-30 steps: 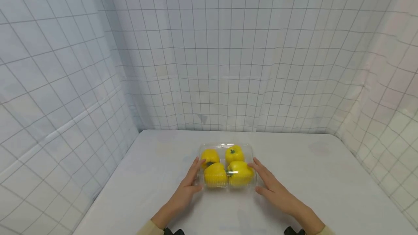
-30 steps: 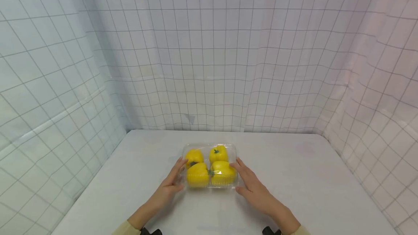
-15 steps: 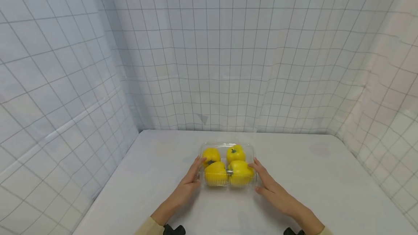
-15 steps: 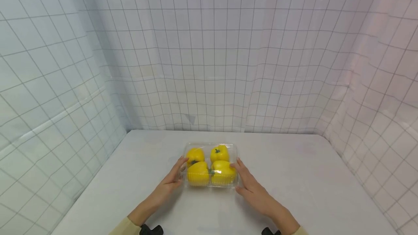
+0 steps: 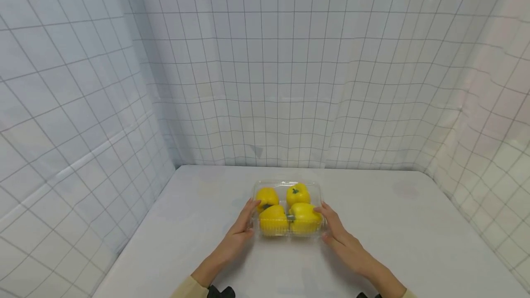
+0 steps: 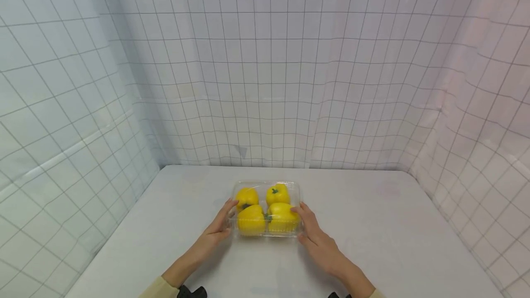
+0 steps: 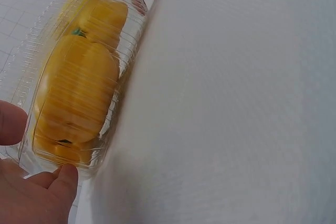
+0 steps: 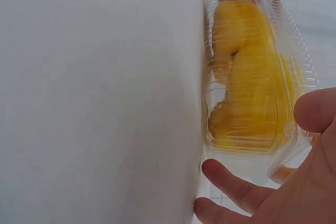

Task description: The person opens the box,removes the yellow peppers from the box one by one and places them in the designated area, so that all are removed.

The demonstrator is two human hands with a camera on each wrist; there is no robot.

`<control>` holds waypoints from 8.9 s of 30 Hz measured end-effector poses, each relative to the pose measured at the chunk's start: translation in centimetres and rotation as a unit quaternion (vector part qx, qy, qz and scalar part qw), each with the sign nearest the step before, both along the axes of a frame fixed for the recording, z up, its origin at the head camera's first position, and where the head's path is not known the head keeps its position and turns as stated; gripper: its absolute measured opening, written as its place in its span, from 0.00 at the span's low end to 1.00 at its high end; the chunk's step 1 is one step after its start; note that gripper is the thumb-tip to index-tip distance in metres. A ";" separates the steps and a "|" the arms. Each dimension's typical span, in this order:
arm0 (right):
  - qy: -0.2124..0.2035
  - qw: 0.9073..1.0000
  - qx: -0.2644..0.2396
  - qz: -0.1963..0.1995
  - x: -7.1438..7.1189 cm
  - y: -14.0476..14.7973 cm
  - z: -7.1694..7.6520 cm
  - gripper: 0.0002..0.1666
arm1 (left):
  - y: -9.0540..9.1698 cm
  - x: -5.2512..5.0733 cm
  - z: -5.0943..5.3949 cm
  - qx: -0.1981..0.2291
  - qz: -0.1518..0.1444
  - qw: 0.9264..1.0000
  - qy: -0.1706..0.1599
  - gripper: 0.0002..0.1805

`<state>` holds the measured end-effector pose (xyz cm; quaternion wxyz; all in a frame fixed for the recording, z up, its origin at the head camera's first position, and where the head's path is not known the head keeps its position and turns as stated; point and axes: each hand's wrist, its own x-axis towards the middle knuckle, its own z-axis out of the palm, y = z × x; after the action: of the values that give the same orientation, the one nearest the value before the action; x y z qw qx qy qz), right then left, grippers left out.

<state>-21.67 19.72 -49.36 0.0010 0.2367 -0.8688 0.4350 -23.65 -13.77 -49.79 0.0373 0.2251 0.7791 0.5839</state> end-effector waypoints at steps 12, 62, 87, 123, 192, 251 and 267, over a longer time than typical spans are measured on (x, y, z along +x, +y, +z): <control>0.034 0.998 0.034 -0.029 -0.1 -0.1 0.9 0.41 | 0.3 0.0 0.5 -0.005 0.026 0.999 0.019 0.48; 0.029 0.998 -0.019 -0.044 -9.4 0.2 2.7 0.55 | -0.2 -8.8 2.5 0.010 0.071 0.995 0.064 0.57; -0.007 0.999 -0.028 -0.046 -10.8 -0.2 1.8 0.52 | -0.5 -11.0 1.3 -0.021 0.070 0.997 -0.018 0.45; -0.079 0.994 0.010 -0.074 -11.2 -0.4 0.4 0.36 | -0.7 -10.4 0.3 -0.067 0.091 0.991 -0.076 0.35; 0.071 0.980 0.183 0.037 -5.1 -3.0 5.3 0.41 | -3.2 -5.4 -2.0 0.117 -0.087 0.981 -0.131 0.38; 0.088 0.989 0.110 0.032 -5.2 -2.3 6.8 0.37 | -3.6 -5.6 -2.0 0.112 -0.079 0.984 -0.116 0.37; 0.103 0.991 0.081 0.005 -6.0 -0.5 7.6 0.40 | -3.3 -5.5 -2.0 0.122 -0.087 0.982 -0.114 0.36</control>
<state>-27.64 19.24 -41.77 0.0696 0.2837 -0.8952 0.3367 -29.20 -17.10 -51.82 0.1487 0.2264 0.6701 0.6910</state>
